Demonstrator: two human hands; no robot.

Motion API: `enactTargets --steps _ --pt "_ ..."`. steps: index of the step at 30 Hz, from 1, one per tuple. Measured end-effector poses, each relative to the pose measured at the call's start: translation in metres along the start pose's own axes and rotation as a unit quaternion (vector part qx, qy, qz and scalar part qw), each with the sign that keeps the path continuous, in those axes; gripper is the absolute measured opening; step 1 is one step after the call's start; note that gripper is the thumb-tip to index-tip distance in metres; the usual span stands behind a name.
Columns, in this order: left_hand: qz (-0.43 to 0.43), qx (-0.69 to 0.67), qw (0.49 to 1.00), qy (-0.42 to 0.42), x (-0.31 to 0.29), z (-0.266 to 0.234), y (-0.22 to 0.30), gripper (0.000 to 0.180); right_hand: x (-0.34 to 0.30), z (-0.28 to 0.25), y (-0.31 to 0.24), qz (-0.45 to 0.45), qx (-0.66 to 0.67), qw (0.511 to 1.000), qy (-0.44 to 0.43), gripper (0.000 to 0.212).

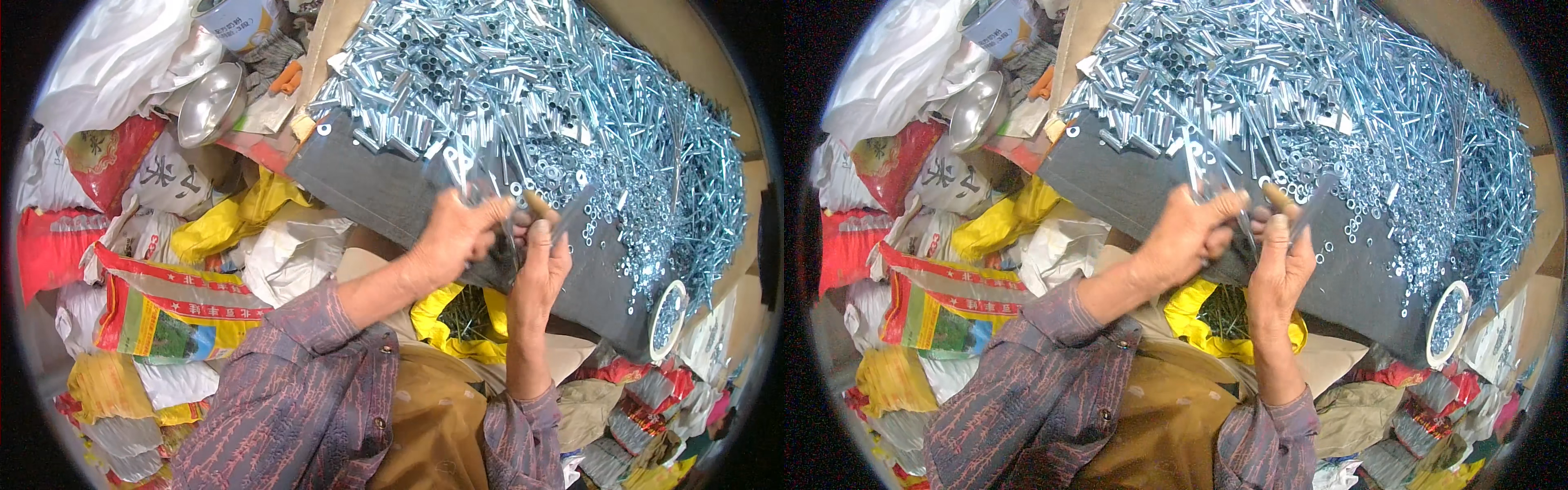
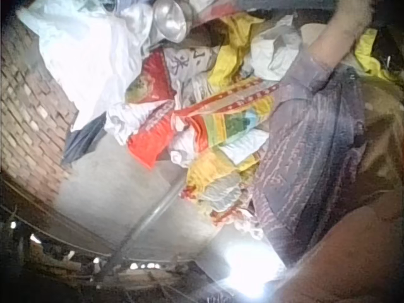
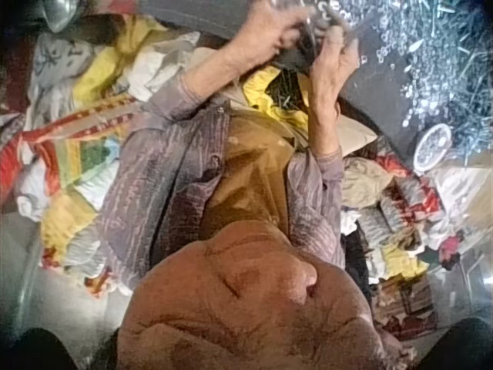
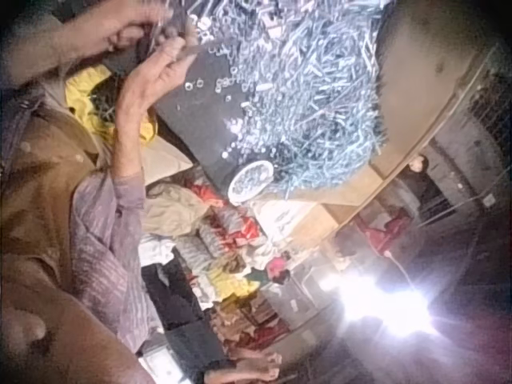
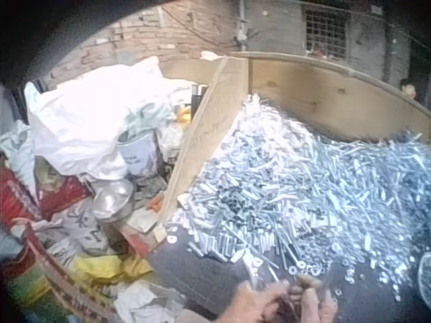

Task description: Assembling long bolts by putting washers and nuts onto them.

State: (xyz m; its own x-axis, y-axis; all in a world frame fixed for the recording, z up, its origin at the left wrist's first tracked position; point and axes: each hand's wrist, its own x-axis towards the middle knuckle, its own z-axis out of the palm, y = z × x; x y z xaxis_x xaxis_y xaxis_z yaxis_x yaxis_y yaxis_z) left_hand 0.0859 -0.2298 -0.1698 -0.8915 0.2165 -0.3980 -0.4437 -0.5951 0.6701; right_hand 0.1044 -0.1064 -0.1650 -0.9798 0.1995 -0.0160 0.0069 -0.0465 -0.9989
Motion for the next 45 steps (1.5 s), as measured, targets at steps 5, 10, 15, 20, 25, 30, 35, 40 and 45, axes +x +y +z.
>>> enactTargets --steps 5,10,15,20,25,30,35,40,45 --pt "0.002 -0.014 1.0 -0.022 -0.013 0.01 -0.011 0.016 0.002 0.022 -0.023 -0.079 0.108 0.99 0.04 0.039" --pt "0.05 0.058 0.997 0.019 -0.015 -0.024 0.031 0.018 0.008 -0.005 -0.028 0.013 0.193 0.981 -0.01 0.038" --pt "0.365 0.646 0.668 0.066 0.014 -0.06 0.046 0.015 -0.001 -0.02 -0.01 0.1 0.07 0.988 -0.097 0.031" --pt "0.362 0.737 0.569 0.057 0.03 -0.061 0.051 0.024 -0.004 -0.029 -0.014 0.102 0.043 0.984 -0.141 0.032" --pt "0.266 0.506 0.82 0.025 0.017 -0.046 0.06 0.024 -0.008 -0.035 -0.017 0.117 0.048 0.978 -0.166 0.036" --pt "-0.04 0.108 0.991 -0.061 0.002 -0.036 0.065 0.026 -0.007 -0.038 -0.021 0.14 0.037 0.967 -0.21 0.039" --pt "-0.073 0.064 0.99 -0.106 0.002 -0.039 0.057 0.024 -0.008 -0.037 -0.025 0.16 0.017 0.956 -0.245 0.039" --pt "-0.079 0.069 0.987 -0.122 0.003 -0.04 0.058 0.022 -0.007 -0.042 -0.032 0.167 -0.008 0.953 -0.252 0.04" --pt "-0.139 0.071 0.976 -0.154 0.004 -0.046 0.059 0.017 0.0 -0.045 -0.042 0.195 -0.045 0.914 -0.352 0.029"
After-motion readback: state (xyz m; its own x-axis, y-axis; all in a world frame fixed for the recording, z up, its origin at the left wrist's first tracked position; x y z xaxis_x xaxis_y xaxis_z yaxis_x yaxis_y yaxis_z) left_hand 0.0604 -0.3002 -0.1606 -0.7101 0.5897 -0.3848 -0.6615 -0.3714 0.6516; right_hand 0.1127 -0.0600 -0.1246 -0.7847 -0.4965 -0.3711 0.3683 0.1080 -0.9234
